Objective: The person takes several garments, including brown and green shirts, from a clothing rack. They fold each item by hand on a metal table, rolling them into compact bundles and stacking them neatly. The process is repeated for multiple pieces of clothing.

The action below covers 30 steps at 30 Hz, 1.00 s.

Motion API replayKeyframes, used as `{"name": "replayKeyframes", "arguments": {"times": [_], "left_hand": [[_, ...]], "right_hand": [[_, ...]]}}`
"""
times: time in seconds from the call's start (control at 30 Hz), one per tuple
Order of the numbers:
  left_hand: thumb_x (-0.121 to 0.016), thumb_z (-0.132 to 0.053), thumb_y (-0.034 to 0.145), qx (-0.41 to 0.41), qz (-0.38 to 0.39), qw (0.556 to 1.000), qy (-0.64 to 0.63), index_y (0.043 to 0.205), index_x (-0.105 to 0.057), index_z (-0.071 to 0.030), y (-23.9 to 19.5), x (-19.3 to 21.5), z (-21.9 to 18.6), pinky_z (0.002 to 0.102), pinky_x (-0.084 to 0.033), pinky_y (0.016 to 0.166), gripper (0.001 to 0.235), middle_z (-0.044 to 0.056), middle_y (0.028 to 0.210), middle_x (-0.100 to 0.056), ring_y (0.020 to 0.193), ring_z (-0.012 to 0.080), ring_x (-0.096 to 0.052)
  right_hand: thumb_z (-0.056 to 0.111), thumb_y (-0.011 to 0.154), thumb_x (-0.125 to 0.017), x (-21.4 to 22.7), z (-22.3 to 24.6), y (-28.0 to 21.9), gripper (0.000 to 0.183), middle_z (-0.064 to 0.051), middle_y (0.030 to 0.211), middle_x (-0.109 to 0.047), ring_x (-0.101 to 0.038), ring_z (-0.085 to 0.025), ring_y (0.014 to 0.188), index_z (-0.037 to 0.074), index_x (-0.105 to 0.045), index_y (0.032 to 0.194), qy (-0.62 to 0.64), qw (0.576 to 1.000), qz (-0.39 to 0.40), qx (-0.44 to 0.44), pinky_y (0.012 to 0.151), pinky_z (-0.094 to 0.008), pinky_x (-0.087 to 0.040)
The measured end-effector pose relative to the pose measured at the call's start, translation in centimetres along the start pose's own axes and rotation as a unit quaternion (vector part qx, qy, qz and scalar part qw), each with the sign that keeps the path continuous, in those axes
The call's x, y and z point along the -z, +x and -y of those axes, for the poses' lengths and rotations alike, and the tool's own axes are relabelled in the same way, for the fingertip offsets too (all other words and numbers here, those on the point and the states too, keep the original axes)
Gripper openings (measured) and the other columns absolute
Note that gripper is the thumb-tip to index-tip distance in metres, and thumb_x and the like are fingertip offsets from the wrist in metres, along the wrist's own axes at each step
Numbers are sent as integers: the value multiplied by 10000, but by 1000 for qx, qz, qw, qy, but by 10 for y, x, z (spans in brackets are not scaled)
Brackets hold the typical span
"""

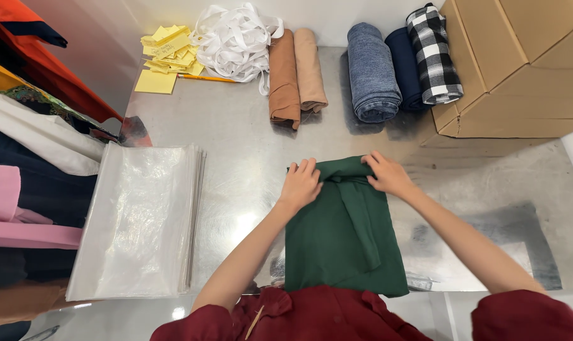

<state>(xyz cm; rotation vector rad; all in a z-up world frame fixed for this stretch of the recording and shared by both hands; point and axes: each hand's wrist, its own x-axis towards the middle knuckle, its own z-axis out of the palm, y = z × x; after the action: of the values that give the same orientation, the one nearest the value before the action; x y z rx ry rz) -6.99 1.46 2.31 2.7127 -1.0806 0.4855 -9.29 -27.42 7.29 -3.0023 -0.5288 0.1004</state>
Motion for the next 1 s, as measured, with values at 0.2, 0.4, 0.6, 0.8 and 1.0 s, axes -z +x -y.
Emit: {"name": "replayKeyframes", "arguments": {"times": [0.2, 0.4, 0.6, 0.8, 1.0], "left_hand": [[-649, -278, 938, 85, 134, 979, -126, 906, -735, -154, 19, -29, 21, 479, -341, 953, 154, 25, 994, -595, 983, 231, -573], [-847, -431, 776, 152, 276, 929, -193, 1275, -527, -115, 61, -8, 41, 542, -377, 1018, 672, 135, 1260, -511, 1239, 362, -530], [-929, -420, 661, 90, 346, 919, -165, 1116, -665, -121, 73, -75, 48, 564, -405, 970, 605, 117, 1115, -665, 1076, 351, -658], [-837, -197, 816, 15, 292, 950, -106, 1265, -498, -81, 62, -49, 42, 496, -516, 969, 574, 168, 1232, -598, 1202, 353, -602], [-729, -90, 870, -24, 71, 997, 25, 1142, -496, -94, 55, -62, 62, 400, -548, 844, 359, 124, 1103, -589, 1069, 304, -631]], "right_hand": [[315, 869, -693, 48, -5, 10, 179, -67, 1008, -690, -682, -300, 899, 167, -750, 951, 90, 992, 69, -54, 765, -430, -546], [221, 823, -817, 52, -9, 37, 339, -141, 1304, -636, -540, -355, 1345, 139, -596, 1066, 142, 972, 167, -81, 1062, -512, -449], [168, 774, -882, 39, -20, 43, 729, -170, 1298, -683, -569, -342, 1326, 129, -506, 1397, 191, 947, 230, -113, 1088, -524, -431], [209, 670, -868, 12, -27, 41, 401, 13, 918, -732, -677, -195, 963, 169, -688, 1026, 132, 986, 103, -22, 856, -362, -517], [212, 666, -885, -25, -26, 40, 458, 55, 841, -633, -618, -197, 935, 206, -578, 1005, 9, 999, -31, 4, 809, -356, -474]]}}
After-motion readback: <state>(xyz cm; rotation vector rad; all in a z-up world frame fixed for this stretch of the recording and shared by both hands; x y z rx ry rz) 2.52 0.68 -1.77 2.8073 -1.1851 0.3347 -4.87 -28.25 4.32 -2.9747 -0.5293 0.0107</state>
